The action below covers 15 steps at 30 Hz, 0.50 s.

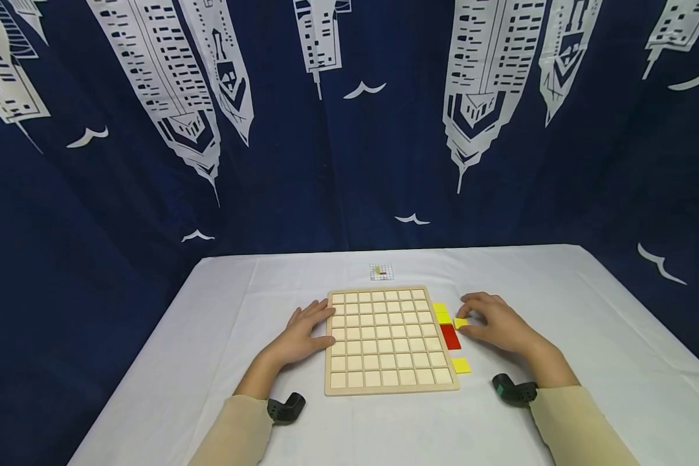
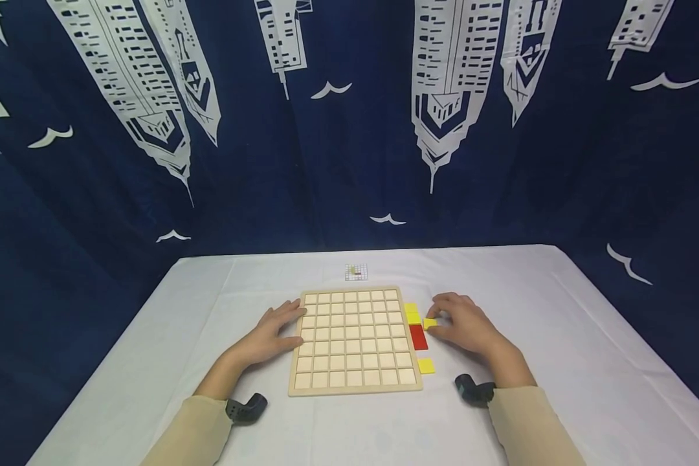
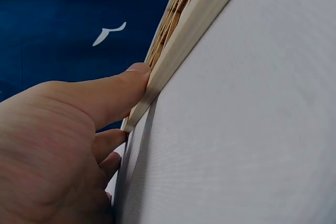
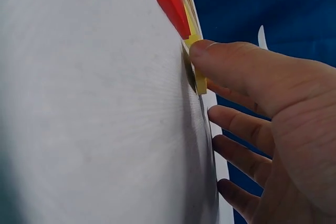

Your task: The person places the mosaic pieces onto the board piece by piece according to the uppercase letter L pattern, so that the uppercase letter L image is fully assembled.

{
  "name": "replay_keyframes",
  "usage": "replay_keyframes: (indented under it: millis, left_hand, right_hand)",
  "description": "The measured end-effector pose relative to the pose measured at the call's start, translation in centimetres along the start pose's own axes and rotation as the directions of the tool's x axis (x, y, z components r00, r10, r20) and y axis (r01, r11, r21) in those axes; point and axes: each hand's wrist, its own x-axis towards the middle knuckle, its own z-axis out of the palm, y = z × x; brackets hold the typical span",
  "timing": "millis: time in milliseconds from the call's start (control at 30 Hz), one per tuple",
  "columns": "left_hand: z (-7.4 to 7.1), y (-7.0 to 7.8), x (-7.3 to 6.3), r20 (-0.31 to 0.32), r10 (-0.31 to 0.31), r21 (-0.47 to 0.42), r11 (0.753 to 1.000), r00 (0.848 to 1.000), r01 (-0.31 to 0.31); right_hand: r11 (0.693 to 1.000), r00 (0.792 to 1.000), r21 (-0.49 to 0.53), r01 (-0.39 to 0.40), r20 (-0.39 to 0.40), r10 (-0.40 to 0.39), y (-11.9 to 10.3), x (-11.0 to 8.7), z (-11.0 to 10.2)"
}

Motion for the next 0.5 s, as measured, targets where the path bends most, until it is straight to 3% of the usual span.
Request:
replay_keyframes:
  millis: [500]
  left_hand:
    - [0.1,0.0,-0.1,0.003,0.011,0.003,1.000,1.000,-0.011]
  right_hand:
    - [0.988,1.000,0.154,0.005,-0.013,-0.003,-1.0,0.6,-0.2]
